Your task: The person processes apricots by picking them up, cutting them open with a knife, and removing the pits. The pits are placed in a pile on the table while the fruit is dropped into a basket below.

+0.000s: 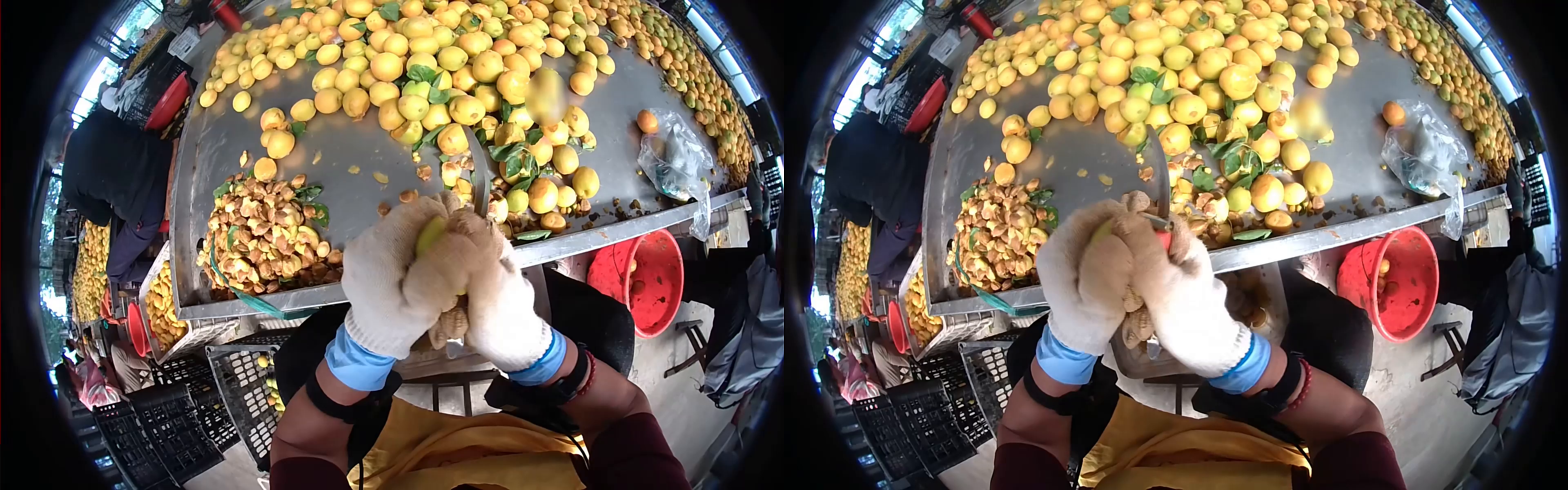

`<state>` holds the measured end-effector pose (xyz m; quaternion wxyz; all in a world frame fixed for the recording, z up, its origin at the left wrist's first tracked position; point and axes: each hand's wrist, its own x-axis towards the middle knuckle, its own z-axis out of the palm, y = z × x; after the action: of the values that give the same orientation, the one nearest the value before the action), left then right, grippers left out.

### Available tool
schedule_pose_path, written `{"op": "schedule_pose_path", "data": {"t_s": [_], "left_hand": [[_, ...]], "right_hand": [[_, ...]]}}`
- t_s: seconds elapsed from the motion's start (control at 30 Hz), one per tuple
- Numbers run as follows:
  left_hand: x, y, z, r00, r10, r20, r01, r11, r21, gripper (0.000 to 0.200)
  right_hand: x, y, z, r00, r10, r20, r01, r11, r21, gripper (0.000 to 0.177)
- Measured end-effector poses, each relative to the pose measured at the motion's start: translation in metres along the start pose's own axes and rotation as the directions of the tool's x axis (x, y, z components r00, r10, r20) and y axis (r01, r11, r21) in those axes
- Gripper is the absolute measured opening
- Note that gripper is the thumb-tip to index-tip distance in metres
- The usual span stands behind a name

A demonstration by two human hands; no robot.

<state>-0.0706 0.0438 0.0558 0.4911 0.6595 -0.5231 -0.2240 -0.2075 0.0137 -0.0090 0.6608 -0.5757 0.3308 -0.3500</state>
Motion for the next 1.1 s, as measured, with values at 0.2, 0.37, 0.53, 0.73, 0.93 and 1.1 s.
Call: {"op": "schedule_pose_path", "data": {"t_s": [0.2, 0.37, 0.53, 0.73, 0.93, 1.1], "left_hand": [[0.006, -0.023, 0.001, 0.984, -0.178, 0.013, 0.155, 0.818, -0.554, 0.046], [0.008, -0.007, -0.013, 0.881, -0.368, 0.296, 0.366, 0.134, -0.921, 0.065], [-0.001, -0.017, -0.027, 0.939, -0.290, 0.184, 0.292, 0.395, -0.871, 0.066], [-0.007, -0.036, -0.040, 0.878, -0.268, 0.398, 0.441, 0.123, -0.889, 0.067], [-0.011, -0.013, -0.005, 0.848, -0.408, 0.339, 0.441, 0.186, -0.878, 0.052], [-0.022, -0.012, 0.019, 0.875, -0.417, 0.245, 0.448, 0.508, -0.736, 0.045]], "right_hand": [[0.014, 0.002, -0.022, 0.983, -0.132, 0.128, 0.149, 0.980, -0.132, 0.037], [0.020, -0.036, -0.028, 0.948, 0.271, 0.165, -0.316, 0.846, 0.429, 0.031], [0.015, -0.045, -0.060, 0.916, 0.264, 0.302, -0.296, 0.953, 0.067, 0.029], [0.016, -0.087, -0.047, 0.965, 0.184, 0.184, -0.143, 0.966, -0.216, 0.034], [0.048, -0.104, -0.043, 0.994, -0.104, -0.031, 0.091, 0.638, 0.765, 0.052], [0.065, -0.111, -0.022, 0.932, -0.353, 0.087, 0.217, 0.732, 0.646, 0.047]]}}
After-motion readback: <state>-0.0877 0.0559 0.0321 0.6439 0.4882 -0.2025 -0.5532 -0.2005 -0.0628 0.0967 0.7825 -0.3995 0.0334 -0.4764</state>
